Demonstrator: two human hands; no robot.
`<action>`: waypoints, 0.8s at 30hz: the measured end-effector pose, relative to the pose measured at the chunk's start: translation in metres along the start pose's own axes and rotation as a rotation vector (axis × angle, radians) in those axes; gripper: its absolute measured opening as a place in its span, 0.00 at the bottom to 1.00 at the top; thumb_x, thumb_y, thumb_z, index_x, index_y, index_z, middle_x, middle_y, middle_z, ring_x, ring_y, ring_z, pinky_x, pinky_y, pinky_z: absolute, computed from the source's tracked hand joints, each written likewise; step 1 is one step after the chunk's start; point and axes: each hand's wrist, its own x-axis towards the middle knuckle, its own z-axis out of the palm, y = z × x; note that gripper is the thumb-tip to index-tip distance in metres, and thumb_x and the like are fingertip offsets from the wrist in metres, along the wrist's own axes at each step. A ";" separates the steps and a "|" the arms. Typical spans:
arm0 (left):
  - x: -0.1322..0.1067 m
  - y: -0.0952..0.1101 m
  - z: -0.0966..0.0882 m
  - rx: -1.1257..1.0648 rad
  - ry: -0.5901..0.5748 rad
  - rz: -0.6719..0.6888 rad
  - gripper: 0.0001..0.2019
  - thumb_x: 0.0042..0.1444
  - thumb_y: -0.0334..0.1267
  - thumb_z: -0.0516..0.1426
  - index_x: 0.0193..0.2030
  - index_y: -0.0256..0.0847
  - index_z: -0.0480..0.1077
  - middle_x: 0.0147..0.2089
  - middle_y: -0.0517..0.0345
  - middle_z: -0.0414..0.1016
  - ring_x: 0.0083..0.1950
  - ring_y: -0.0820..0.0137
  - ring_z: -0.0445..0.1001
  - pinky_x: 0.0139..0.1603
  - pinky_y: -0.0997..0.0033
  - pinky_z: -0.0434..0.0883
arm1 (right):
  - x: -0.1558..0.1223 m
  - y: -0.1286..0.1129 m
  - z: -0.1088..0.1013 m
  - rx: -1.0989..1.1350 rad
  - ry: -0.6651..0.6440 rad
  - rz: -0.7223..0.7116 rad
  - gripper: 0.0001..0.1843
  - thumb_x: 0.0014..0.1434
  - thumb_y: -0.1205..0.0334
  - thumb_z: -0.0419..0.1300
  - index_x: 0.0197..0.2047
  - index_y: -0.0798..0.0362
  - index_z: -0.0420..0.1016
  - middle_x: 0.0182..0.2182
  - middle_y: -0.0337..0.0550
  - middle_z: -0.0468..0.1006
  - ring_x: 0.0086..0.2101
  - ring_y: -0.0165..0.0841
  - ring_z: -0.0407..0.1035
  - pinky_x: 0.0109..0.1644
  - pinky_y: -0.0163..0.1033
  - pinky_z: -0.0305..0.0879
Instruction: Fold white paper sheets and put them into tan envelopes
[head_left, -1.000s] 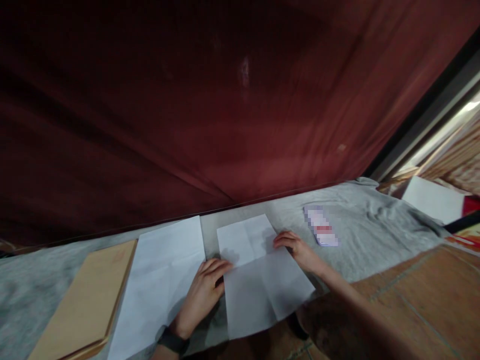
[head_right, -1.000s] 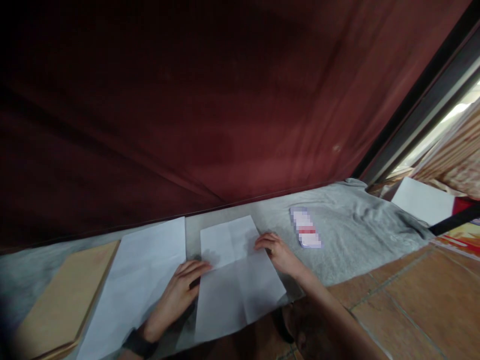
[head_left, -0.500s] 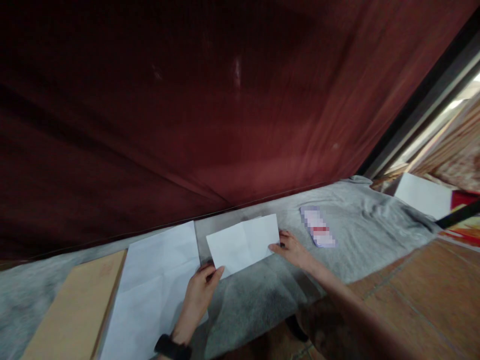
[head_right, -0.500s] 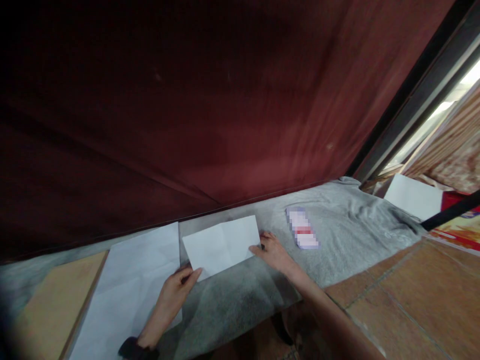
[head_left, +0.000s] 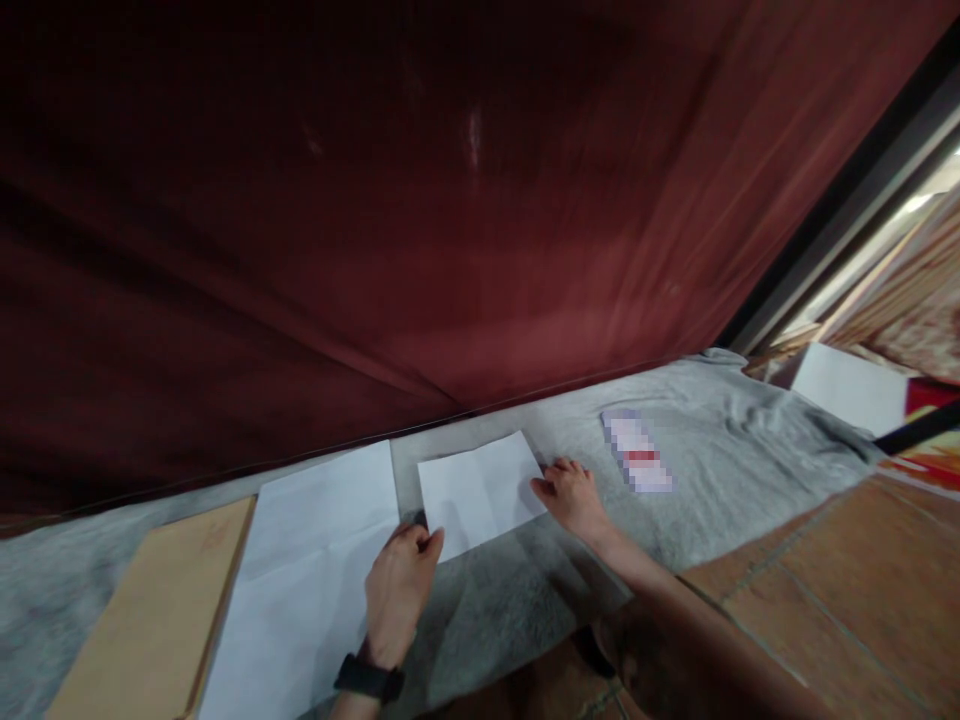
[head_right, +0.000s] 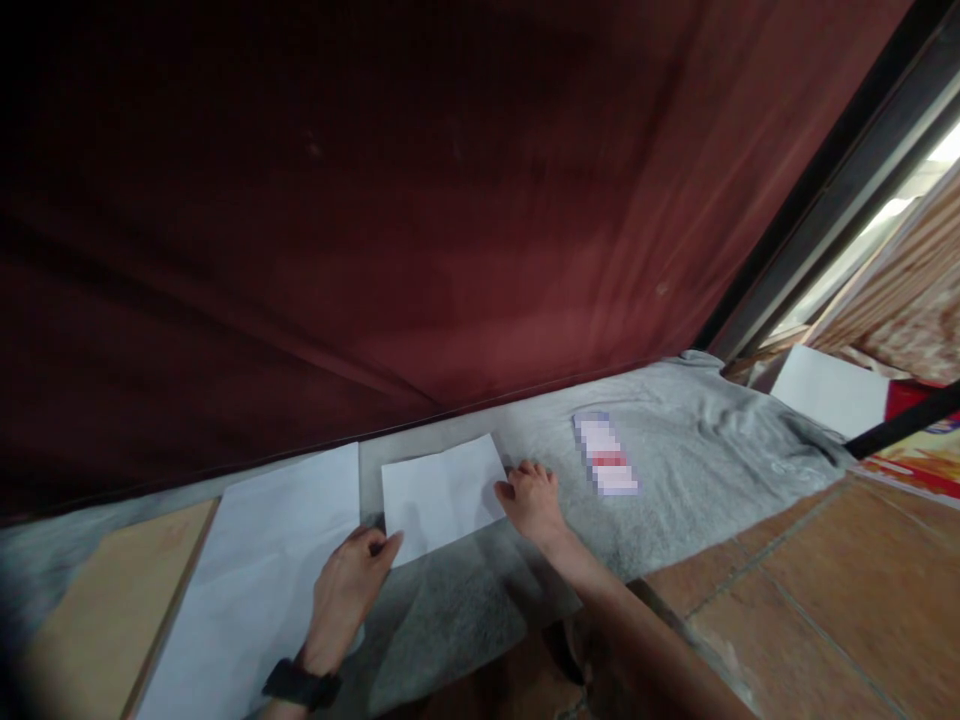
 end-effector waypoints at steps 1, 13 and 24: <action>-0.001 0.000 -0.001 0.012 -0.010 -0.003 0.15 0.65 0.46 0.52 0.31 0.44 0.73 0.39 0.55 0.79 0.38 0.67 0.77 0.35 0.70 0.63 | -0.001 -0.001 0.000 0.001 0.003 -0.002 0.16 0.69 0.54 0.54 0.36 0.51 0.79 0.46 0.50 0.78 0.50 0.43 0.68 0.49 0.44 0.58; -0.001 0.001 0.000 0.005 -0.004 -0.002 0.13 0.65 0.45 0.52 0.32 0.44 0.72 0.36 0.56 0.79 0.37 0.65 0.78 0.35 0.69 0.63 | -0.001 0.000 0.004 -0.028 0.065 -0.026 0.15 0.67 0.56 0.55 0.34 0.50 0.80 0.44 0.51 0.78 0.48 0.44 0.69 0.48 0.46 0.60; -0.005 0.003 0.020 -0.028 0.426 0.378 0.17 0.62 0.33 0.50 0.57 0.37 0.66 0.54 0.44 0.71 0.55 0.58 0.72 0.56 0.55 0.71 | -0.006 -0.009 0.002 -0.018 0.249 0.006 0.16 0.63 0.59 0.59 0.53 0.53 0.72 0.48 0.55 0.75 0.49 0.48 0.66 0.51 0.51 0.62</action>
